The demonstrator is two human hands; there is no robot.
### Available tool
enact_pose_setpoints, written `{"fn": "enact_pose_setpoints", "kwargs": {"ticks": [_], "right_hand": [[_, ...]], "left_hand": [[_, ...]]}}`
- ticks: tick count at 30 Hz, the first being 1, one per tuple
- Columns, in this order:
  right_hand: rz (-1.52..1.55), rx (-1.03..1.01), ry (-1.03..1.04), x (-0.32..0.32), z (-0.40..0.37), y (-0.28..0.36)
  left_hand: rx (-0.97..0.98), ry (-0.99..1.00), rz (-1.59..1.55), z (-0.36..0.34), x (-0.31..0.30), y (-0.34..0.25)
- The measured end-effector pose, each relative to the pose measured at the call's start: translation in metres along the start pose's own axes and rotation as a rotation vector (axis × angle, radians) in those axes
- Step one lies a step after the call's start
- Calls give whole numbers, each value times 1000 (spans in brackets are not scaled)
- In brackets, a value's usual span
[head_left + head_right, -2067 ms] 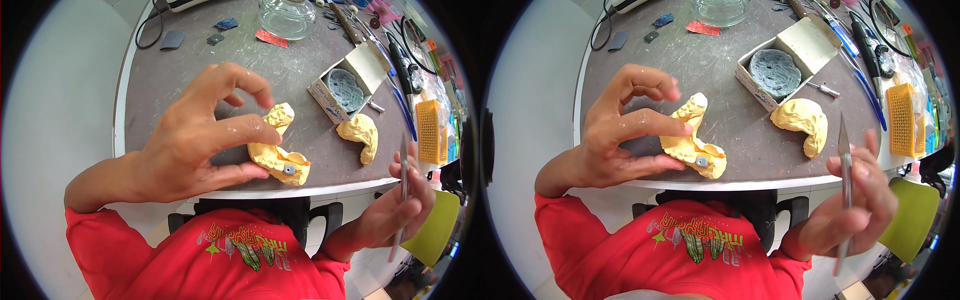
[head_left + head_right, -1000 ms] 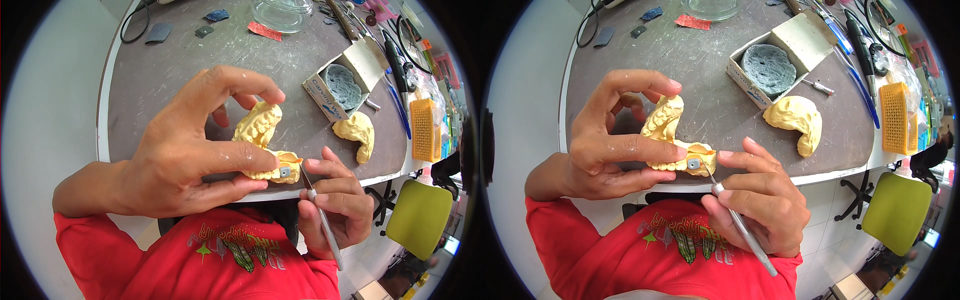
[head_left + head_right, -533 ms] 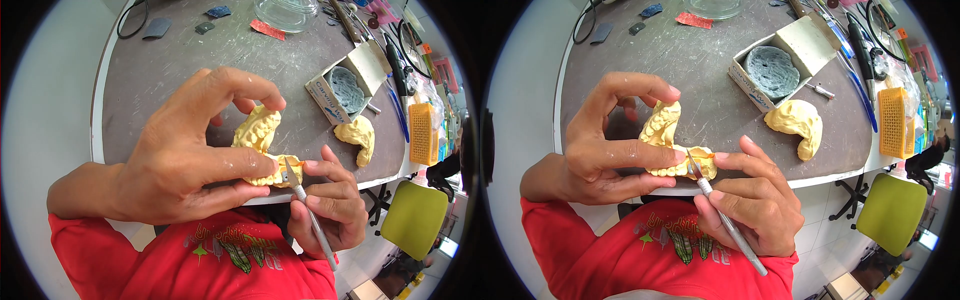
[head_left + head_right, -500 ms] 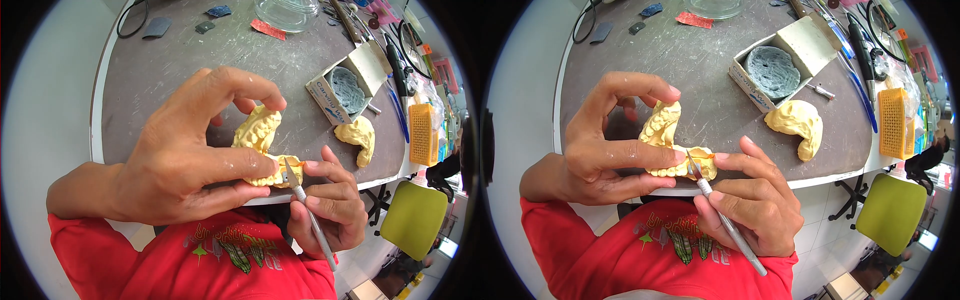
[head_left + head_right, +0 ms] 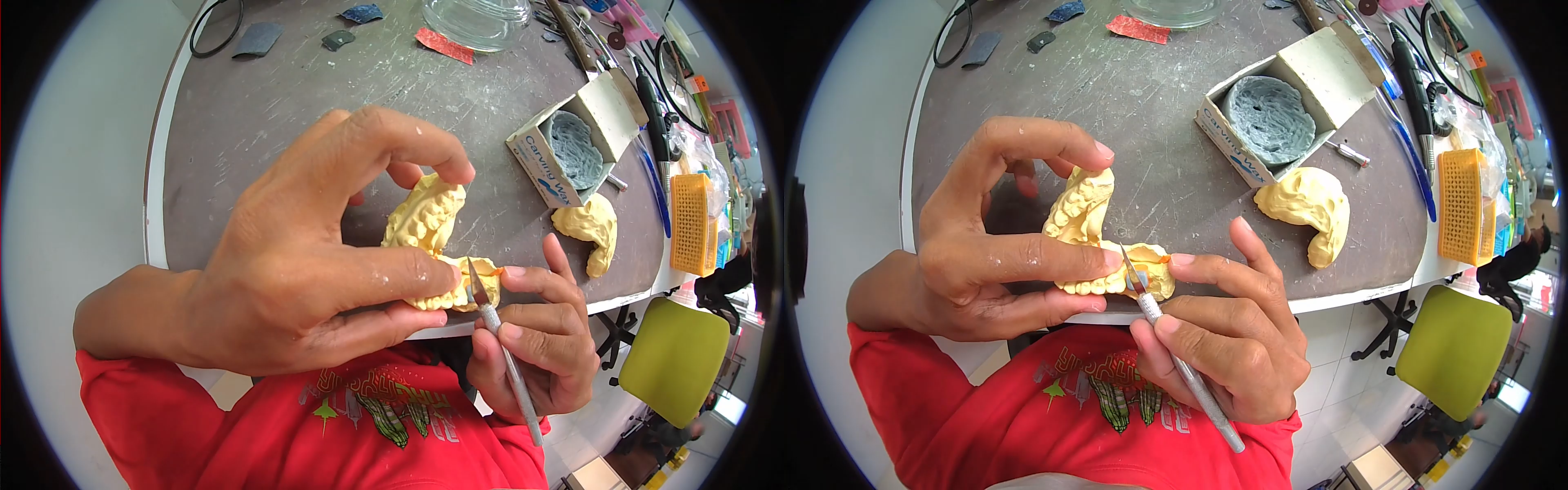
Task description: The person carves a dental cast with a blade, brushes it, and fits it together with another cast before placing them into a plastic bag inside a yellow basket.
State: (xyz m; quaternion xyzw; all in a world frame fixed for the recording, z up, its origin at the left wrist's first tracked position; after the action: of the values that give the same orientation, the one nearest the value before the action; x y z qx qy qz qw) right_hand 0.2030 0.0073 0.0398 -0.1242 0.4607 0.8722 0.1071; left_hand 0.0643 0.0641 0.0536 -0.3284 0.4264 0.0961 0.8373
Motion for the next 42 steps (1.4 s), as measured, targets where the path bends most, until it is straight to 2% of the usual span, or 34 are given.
{"fn": "enact_pose_setpoints", "kwargs": {"ticks": [42], "right_hand": [[-18,-57,9,0,-5,2]], "left_hand": [[2,-30,27,-2,-1,-2]]}}
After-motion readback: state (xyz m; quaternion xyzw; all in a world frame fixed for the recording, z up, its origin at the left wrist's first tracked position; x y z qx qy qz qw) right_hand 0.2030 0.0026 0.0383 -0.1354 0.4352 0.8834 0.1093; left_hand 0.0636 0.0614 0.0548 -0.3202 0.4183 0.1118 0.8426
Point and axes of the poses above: each hand's wrist, its own z-axis towards the middle knuckle, its own x-axis out of the palm, y = z × x, the point moved 10 cm from there along z, towards the middle knuckle, and after that the axes turned 11 degrees about z, right-handed, at the moved point
